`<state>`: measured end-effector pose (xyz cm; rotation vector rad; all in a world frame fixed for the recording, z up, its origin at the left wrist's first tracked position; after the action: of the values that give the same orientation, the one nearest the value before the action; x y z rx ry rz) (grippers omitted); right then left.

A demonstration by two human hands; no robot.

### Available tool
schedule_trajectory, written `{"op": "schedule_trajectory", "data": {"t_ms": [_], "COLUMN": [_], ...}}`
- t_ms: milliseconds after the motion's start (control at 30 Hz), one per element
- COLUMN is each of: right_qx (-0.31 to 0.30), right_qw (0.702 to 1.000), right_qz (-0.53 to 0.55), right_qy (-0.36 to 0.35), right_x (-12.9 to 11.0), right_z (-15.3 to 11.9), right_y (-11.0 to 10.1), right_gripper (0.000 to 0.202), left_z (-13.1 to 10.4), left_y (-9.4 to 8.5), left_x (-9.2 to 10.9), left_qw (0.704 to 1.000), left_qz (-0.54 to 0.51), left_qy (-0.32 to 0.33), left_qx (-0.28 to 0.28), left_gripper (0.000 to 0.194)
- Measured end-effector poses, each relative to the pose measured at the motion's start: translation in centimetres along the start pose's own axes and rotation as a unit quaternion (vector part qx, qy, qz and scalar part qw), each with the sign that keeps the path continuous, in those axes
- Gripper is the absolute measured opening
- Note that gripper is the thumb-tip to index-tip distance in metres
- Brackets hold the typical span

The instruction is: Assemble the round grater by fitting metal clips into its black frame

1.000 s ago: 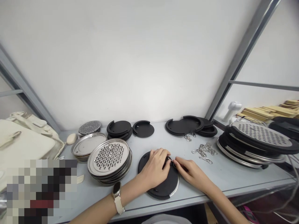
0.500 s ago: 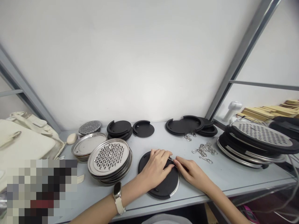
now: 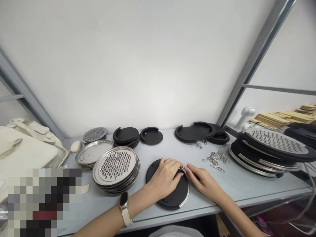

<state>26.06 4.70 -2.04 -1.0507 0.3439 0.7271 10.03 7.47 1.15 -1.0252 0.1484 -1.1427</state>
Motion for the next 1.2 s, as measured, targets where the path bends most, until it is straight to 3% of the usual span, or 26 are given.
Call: {"op": "schedule_trajectory", "data": {"t_ms": [267,1200], "right_qx": [-0.042,-0.074], "right_qw": [0.999,0.997], "right_qz": [0.007,0.022], "right_qy": [0.011,0.014], "right_x": [-0.07,0.05], "right_z": [-0.05,0.1], "right_y": [0.28,0.42], "right_gripper": [0.035,0.034], "left_z": [-0.11,-0.08], "left_y": [0.09,0.06], "left_x": [-0.08,-0.14], "left_qw": [1.0,0.999], "left_qz": [0.006,0.037], "left_qy": [0.003,-0.019], "left_qx": [0.016,0.029], "left_gripper": [0.011,0.017]}}
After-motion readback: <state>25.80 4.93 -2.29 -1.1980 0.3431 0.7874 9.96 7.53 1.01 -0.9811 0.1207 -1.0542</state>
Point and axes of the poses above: each hand's wrist, its own z-axis towards the middle knuckle, its own y-axis out of the palm, x = y × z, the point moved 3 cm from there along z, towards the middle knuckle, and after that the axes turned 13 degrees about x, right-handed, at the moved point
